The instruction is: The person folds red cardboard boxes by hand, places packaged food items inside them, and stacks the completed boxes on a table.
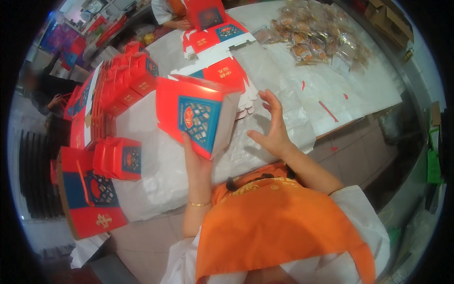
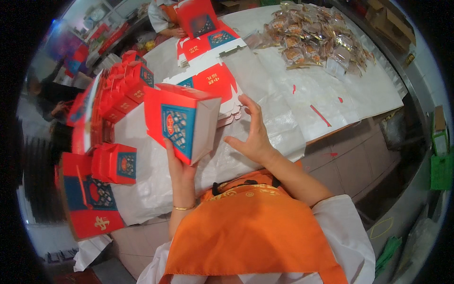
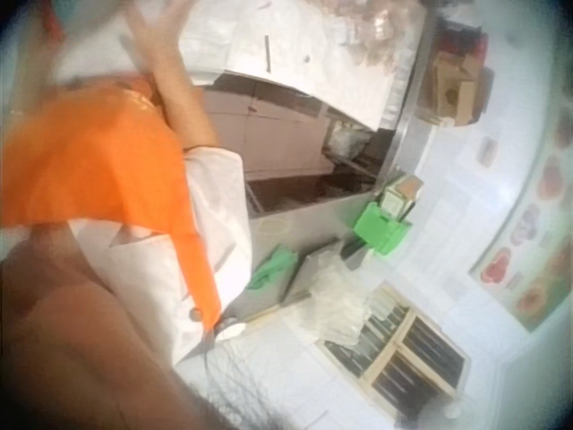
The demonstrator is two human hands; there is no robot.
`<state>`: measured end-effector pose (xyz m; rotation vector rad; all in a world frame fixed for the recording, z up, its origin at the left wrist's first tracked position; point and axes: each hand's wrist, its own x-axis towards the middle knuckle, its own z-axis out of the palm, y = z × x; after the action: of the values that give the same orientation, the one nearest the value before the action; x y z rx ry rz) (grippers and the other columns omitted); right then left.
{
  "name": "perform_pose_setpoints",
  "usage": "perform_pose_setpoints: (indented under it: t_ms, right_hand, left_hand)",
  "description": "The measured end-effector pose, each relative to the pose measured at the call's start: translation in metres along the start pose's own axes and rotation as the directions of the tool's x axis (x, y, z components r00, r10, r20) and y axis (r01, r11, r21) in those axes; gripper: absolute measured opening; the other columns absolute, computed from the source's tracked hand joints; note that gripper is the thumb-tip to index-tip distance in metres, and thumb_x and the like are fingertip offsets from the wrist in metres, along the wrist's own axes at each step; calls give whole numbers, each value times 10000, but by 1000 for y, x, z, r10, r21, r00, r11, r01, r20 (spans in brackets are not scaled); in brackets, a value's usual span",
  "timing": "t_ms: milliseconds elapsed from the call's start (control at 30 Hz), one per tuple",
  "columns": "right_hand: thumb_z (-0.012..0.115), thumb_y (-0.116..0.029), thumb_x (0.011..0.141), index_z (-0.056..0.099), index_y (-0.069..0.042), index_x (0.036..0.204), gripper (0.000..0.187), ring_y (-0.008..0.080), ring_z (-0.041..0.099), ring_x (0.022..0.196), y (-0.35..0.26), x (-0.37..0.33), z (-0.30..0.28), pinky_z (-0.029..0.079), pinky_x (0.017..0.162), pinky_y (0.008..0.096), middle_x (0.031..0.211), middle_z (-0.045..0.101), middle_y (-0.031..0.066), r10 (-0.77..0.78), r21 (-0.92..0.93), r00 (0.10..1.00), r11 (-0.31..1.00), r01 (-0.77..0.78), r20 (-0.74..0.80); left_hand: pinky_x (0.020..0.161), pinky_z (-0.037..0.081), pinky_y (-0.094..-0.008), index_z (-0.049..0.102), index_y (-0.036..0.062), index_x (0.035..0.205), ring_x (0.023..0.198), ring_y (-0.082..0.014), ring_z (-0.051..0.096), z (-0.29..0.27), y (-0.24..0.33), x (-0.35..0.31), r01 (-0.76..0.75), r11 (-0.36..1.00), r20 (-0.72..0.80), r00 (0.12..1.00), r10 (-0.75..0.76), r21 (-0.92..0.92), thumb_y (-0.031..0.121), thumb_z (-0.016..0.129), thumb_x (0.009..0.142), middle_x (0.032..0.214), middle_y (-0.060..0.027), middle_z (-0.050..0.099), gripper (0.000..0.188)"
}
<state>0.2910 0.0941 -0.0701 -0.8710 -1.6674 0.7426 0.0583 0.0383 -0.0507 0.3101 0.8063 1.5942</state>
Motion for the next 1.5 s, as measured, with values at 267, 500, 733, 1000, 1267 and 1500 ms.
perform_pose_setpoints:
  t_ms: [267,500,733,1000,1267,1500]
  right_hand:
    - [884,-121,762,-82,-185,1660,1320,330,405,1453,-25,1,32,409,1141,437,1626,273,217,219,535,937,775,-337,273]
    - [860,-133,799,-39,-116,1660,1244,315,384,1467,-34,-1,45,374,1172,421,1608,310,234,292,454,912,796,-399,288]
    - [855,-168,797,58,-82,1656,1176,335,466,1387,-40,-3,44,414,1138,431,1523,424,215,231,346,950,891,-293,210]
    - [873,-309,795,73,-100,1668,1202,300,325,1510,-1,13,-28,314,1216,436,1625,325,168,412,793,852,373,-482,324]
    - [943,-212,667,86,-157,1677,1325,313,258,1552,4,13,-27,242,1247,431,1669,270,173,134,274,844,910,-313,519]
    - [949,-266,654,122,-91,1660,1315,322,284,1530,31,-14,4,261,1238,451,1644,292,162,77,260,914,946,-194,399]
  left_hand:
    - [1141,327,-652,402,235,1576,1457,-361,392,25,11,-8,186,950,132,979,-156,-251,729,421,990,1612,-76,408,767]
    - [1166,309,-628,396,216,1578,1471,-342,360,25,-9,-16,165,963,92,985,-148,-213,735,395,996,1607,-67,411,780]
    - [1153,372,-563,392,207,1576,1434,-317,431,43,-9,-31,47,999,-74,996,-46,2,712,461,989,1596,-68,429,777]
    - [1076,479,-412,312,14,1521,1281,-252,552,-54,-10,-20,-509,542,235,836,495,669,350,836,872,1443,-151,515,900]
    - [1014,509,-390,272,17,1567,1239,-265,565,-89,-24,-25,11,423,115,955,-272,906,121,835,708,1483,-148,486,1031]
    - [1262,200,-440,203,52,1630,1582,-309,155,-62,-26,-25,-552,479,461,833,305,682,138,793,657,1682,-176,196,1141]
